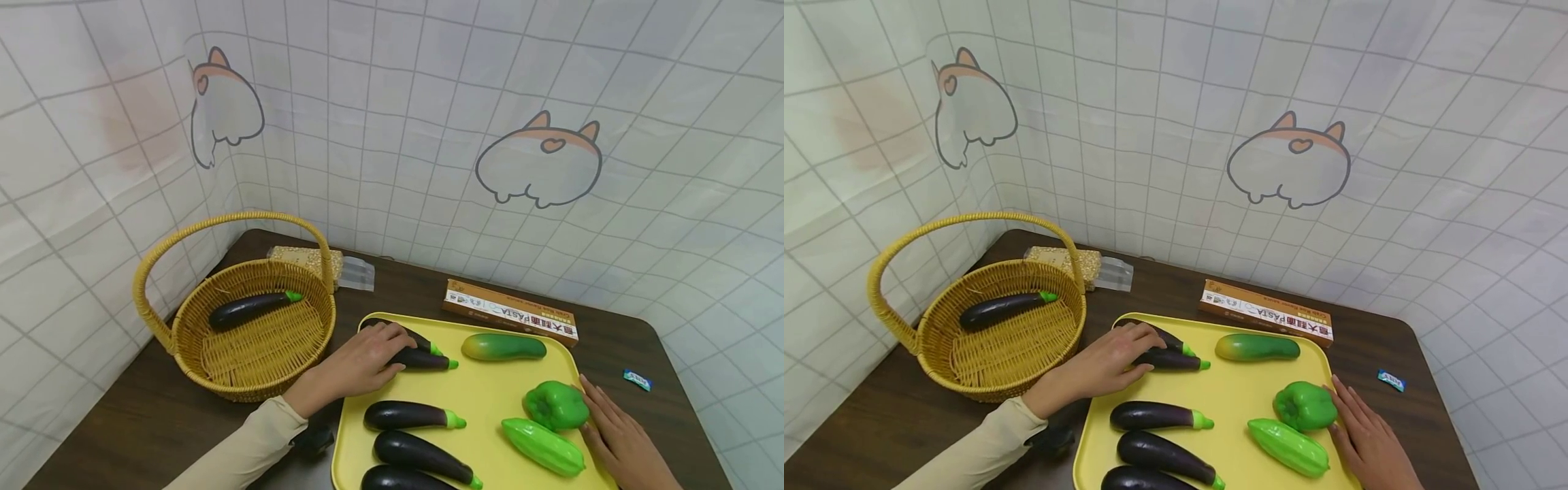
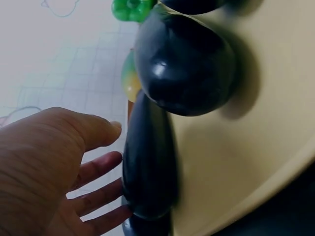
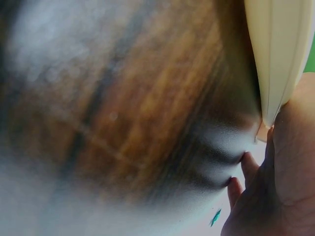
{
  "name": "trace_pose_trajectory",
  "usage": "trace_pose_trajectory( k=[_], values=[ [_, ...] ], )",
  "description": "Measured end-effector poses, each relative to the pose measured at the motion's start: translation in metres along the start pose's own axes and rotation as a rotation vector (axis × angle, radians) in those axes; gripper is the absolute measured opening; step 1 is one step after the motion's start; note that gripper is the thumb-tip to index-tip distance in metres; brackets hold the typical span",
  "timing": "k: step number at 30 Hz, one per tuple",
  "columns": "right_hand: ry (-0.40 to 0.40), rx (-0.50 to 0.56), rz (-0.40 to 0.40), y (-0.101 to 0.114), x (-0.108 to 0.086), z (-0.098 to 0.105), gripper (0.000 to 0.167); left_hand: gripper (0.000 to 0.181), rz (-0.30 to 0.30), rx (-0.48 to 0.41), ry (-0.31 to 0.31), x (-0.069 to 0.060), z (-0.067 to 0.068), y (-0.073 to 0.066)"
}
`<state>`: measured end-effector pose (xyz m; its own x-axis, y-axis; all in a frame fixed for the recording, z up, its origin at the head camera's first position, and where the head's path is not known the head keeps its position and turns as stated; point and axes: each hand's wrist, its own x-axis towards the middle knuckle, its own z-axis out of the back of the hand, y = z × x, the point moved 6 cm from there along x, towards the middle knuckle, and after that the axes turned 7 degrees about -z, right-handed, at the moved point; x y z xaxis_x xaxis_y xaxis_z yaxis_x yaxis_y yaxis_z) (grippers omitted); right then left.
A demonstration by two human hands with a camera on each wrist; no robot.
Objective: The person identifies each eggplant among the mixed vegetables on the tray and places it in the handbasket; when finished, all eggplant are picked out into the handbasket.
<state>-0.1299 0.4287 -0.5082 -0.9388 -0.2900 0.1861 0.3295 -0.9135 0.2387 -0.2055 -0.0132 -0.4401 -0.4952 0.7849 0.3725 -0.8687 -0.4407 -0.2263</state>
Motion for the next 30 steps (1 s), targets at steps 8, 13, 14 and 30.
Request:
trace_pose_trajectory(
  k=[8, 13, 14, 30],
  values=[
    [0.002, -0.004, 0.005, -0.003, 0.002, 0.001, 0.066, 0.033, 0.016, -0.001, 0.048, -0.001, -0.012, 0.003],
    [0.016, 0.005, -0.023, -0.006, 0.001, -0.003, 0.064, 0.036, 0.048, -0.066, 0.086, -0.002, -0.019, 0.002],
    [0.016, 0.006, -0.025, -0.007, 0.001, -0.003, 0.064, 0.036, 0.054, -0.077, 0.092, -0.002, -0.021, 0.003],
    [-0.015, -0.029, 0.021, -0.02, 0.0, -0.013, 0.07, 0.048, 0.07, -0.002, 0.293, 0.004, -0.039, -0.001]
  ],
)
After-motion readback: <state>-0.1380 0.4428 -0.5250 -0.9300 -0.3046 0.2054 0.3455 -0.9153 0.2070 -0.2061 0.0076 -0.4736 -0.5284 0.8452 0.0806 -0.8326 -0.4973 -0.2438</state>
